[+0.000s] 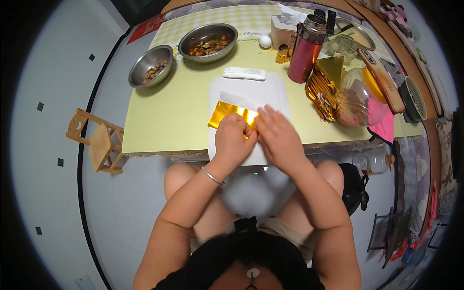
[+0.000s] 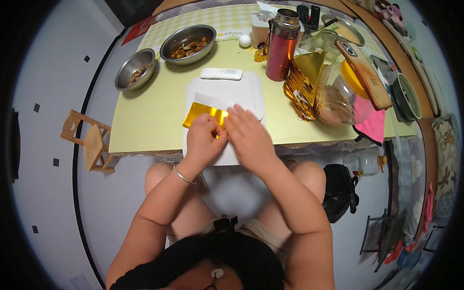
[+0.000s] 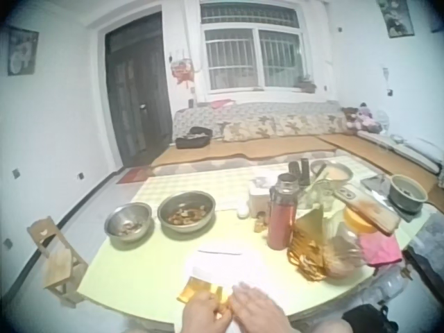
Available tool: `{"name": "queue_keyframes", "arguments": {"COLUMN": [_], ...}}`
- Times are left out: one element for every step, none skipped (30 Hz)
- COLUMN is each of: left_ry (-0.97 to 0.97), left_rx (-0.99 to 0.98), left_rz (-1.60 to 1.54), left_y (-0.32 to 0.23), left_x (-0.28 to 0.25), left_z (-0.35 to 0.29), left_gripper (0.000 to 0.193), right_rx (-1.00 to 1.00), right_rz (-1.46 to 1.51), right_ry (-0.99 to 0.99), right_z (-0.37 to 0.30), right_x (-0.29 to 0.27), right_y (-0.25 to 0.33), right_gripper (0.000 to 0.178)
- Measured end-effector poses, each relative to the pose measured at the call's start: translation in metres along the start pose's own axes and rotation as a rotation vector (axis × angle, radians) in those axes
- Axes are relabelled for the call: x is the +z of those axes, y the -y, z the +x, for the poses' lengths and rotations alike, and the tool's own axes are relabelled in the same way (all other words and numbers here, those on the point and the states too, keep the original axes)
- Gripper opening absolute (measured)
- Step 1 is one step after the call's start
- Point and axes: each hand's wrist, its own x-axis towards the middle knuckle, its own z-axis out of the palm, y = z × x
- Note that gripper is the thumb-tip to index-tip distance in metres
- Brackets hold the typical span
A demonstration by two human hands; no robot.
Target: The person folds multiple sheets of gold-colored paper into triangular shapes using a white rectangular guide on a table. Each sheet is folded in half, then the corners are folded inward to form a triangle, and the finished pieces are stacked on the table.
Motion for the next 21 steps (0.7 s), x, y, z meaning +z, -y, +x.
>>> {"name": "queue_keyframes", "arguments": {"left_ry": [0.018, 0.019, 0.021, 0.023, 0.019, 0.016, 0.012, -0.004, -0.021, -0.038, 0.007, 0.051, 0.095, 0.086, 0.079, 0.072, 0.086, 0.101, 0.117, 0.199, 0.251], "left_rx": [-0.028, -0.033, -0.038, -0.043, -0.037, -0.03, -0.024, -0.001, 0.022, 0.045, 0.036, 0.026, 0.016, 0.109, 0.2, 0.292, 0.346, 0.399, 0.454, 0.412, 0.391], "left_rz": [0.012, 0.008, 0.004, 0.0, 0.002, 0.005, 0.008, 0.006, 0.004, 0.003, -0.003, -0.008, -0.013, 0.023, 0.057, 0.092, 0.105, 0.118, 0.131, 0.101, 0.085], "left_y": [0.0, -0.002, -0.005, -0.007, -0.005, -0.003, -0.002, -0.001, -0.001, -0.001, 0.0, 0.002, 0.005, 0.009, 0.014, 0.018, 0.023, 0.028, 0.033, 0.036, 0.037], "left_x": [0.0, 0.0, 0.0, 0.0, 0.0, 0.001, 0.001, 0.001, 0.0, -0.001, -0.002, -0.006, -0.01, -0.017, -0.027, -0.038, -0.049, -0.059, -0.069, -0.079, -0.084], "left_z": [0.0, 0.001, 0.001, 0.002, 0.002, 0.002, 0.001, 0.002, 0.002, 0.003, 0.003, 0.004, 0.005, 0.006, 0.006, 0.007, 0.007, 0.007, 0.007, 0.004, 0.002], "left_gripper": [0.021, 0.022, 0.022, 0.022, 0.022, 0.022, 0.022, 0.022, 0.021, 0.021, 0.019, 0.017, 0.016, 0.018, 0.022, 0.028, 0.035, 0.041, 0.048, 0.05, 0.049], "right_rx": [0.047, 0.097, 0.148, 0.129, 0.143, 0.157, 0.172, 0.178, 0.185, 0.19, 0.186, 0.182, 0.176, 0.154, 0.135, 0.115, 0.103, 0.092, 0.08, 0.051, 0.024], "right_rz": [0.041, 0.081, 0.121, 0.087, 0.073, 0.059, 0.045, 0.033, 0.021, 0.01, -0.002, -0.014, -0.025, -0.019, -0.012, -0.005, 0.034, 0.074, 0.114, 0.16, 0.206], "right_ry": [0.074, 0.148, 0.223, 0.278, 0.281, 0.285, 0.289, 0.299, 0.309, 0.32, 0.333, 0.347, 0.361, 0.366, 0.373, 0.379, 0.379, 0.378, 0.378, 0.379, 0.382], "right_z": [-0.007, -0.015, -0.018, -0.02, -0.019, -0.018, -0.018, -0.016, -0.015, -0.015, -0.014, -0.014, -0.013, -0.012, -0.012, -0.012, -0.011, -0.011, -0.011, -0.012, -0.014], "right_x": [0.001, 0.002, 0.002, 0.004, 0.004, 0.005, 0.005, 0.005, 0.005, 0.005, 0.004, 0.004, 0.003, 0.0, -0.005, -0.01, -0.013, -0.017, -0.019, -0.021, -0.023], "right_y": [0.007, 0.014, 0.018, 0.014, 0.014, 0.014, 0.015, 0.016, 0.018, 0.019, 0.02, 0.021, 0.021, 0.021, 0.021, 0.02, 0.018, 0.015, 0.011, 0.003, -0.008], "right_gripper": [0.062, 0.067, 0.071, 0.082, 0.083, 0.085, 0.086, 0.089, 0.091, 0.093, 0.094, 0.095, 0.095, 0.095, 0.094, 0.094, 0.09, 0.086, 0.083, 0.076, 0.07]}}
